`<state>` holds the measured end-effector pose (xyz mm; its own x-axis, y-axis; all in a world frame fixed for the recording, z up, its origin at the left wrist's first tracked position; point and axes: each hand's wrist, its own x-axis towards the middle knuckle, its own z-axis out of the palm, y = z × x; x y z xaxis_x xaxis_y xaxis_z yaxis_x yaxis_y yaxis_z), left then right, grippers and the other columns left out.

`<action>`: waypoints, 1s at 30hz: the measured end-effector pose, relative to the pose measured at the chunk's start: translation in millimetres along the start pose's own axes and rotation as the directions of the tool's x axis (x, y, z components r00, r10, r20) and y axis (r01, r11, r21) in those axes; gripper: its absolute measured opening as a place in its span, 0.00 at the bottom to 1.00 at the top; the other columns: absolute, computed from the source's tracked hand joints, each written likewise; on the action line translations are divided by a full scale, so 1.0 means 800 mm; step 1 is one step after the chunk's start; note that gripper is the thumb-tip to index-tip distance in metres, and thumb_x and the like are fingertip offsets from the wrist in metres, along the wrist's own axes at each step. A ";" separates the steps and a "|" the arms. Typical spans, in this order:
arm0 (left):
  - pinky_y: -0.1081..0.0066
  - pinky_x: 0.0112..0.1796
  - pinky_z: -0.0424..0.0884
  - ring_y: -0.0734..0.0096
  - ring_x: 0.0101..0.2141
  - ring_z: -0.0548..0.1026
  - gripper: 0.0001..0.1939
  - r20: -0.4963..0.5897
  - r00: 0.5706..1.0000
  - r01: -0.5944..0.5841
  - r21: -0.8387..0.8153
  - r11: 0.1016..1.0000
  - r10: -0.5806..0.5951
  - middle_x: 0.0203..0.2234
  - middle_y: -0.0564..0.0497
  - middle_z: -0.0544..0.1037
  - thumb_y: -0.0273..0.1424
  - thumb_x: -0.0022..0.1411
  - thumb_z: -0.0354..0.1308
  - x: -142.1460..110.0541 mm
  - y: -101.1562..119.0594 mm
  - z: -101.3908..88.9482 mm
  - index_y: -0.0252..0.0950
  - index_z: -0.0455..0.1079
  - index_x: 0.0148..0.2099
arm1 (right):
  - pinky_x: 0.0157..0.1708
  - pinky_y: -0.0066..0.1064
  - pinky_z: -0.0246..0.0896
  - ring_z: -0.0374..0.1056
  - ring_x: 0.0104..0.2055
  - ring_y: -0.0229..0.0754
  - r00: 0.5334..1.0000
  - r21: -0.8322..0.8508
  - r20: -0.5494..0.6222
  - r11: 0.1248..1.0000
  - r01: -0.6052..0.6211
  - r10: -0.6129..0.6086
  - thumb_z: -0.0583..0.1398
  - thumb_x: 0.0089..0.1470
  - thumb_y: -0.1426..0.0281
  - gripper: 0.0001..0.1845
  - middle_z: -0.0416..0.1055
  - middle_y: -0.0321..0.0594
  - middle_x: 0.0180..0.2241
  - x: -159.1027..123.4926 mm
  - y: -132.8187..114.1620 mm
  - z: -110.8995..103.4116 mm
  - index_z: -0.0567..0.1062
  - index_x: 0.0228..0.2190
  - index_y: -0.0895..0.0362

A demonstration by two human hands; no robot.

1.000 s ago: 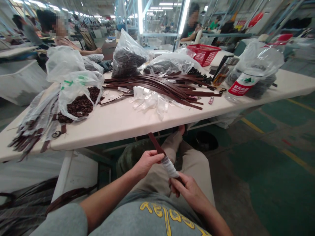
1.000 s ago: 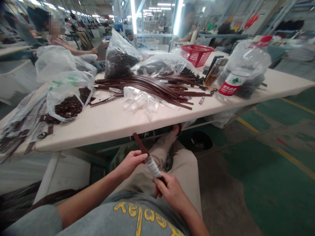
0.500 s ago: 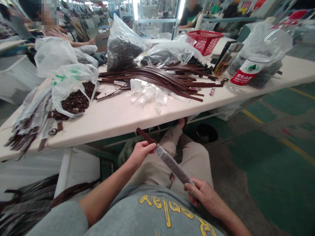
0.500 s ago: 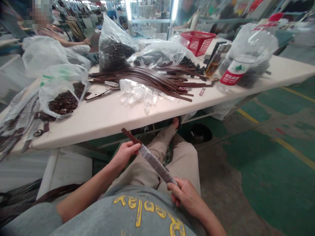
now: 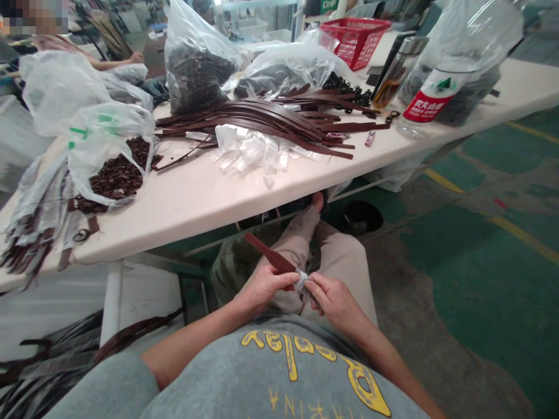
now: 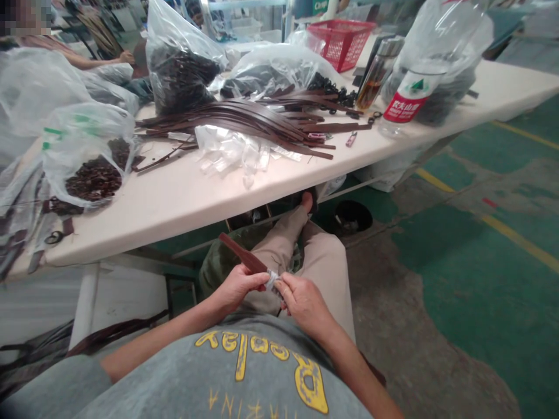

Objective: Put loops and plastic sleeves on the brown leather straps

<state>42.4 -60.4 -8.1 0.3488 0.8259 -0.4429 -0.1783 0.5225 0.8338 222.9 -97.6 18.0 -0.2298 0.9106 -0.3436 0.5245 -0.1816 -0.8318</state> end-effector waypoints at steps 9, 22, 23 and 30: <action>0.75 0.29 0.67 0.75 0.25 0.71 0.22 0.008 0.998 0.064 -0.087 0.994 -0.064 0.28 0.48 0.79 0.38 0.45 0.73 -0.001 0.018 -0.013 0.32 0.79 0.41 | 0.20 0.27 0.52 0.57 0.18 0.33 0.995 0.118 0.067 0.990 -0.083 0.075 0.50 0.61 0.51 0.23 0.62 0.29 0.17 -0.008 -0.002 -0.022 0.66 0.24 0.54; 0.74 0.29 0.67 0.75 0.24 0.73 0.16 -0.053 0.998 0.025 -0.025 0.999 -0.026 0.23 0.49 0.78 0.38 0.48 0.71 0.003 0.036 -0.046 0.32 0.78 0.37 | 0.36 0.30 0.59 0.68 0.36 0.40 0.998 -0.008 0.052 0.999 0.046 -0.046 0.54 0.61 0.56 0.17 0.76 0.36 0.33 -0.002 -0.008 -0.045 0.75 0.36 0.54; 0.74 0.29 0.67 0.74 0.24 0.74 0.16 -0.035 0.999 0.027 -0.015 1.000 -0.027 0.23 0.49 0.79 0.38 0.49 0.71 0.002 0.032 -0.040 0.33 0.78 0.37 | 0.35 0.29 0.58 0.68 0.35 0.39 0.997 -0.043 0.060 0.998 0.055 -0.053 0.55 0.60 0.58 0.14 0.76 0.35 0.33 0.002 -0.014 -0.042 0.76 0.36 0.54; 0.72 0.30 0.67 0.71 0.25 0.73 0.14 0.022 0.999 -0.036 0.130 0.991 0.033 0.22 0.48 0.79 0.40 0.51 0.68 -0.007 0.036 -0.032 0.34 0.78 0.30 | 0.29 0.28 0.52 0.64 0.27 0.35 0.995 -0.137 0.070 0.988 0.075 -0.066 0.55 0.59 0.65 0.14 0.70 0.32 0.23 0.007 -0.018 -0.037 0.75 0.25 0.55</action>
<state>11.6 -44.1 9.9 0.3624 0.8381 -0.4078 -0.0695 0.4606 0.8849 238.6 -78.9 41.0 -0.3207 0.8924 -0.3175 0.6133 -0.0598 -0.7876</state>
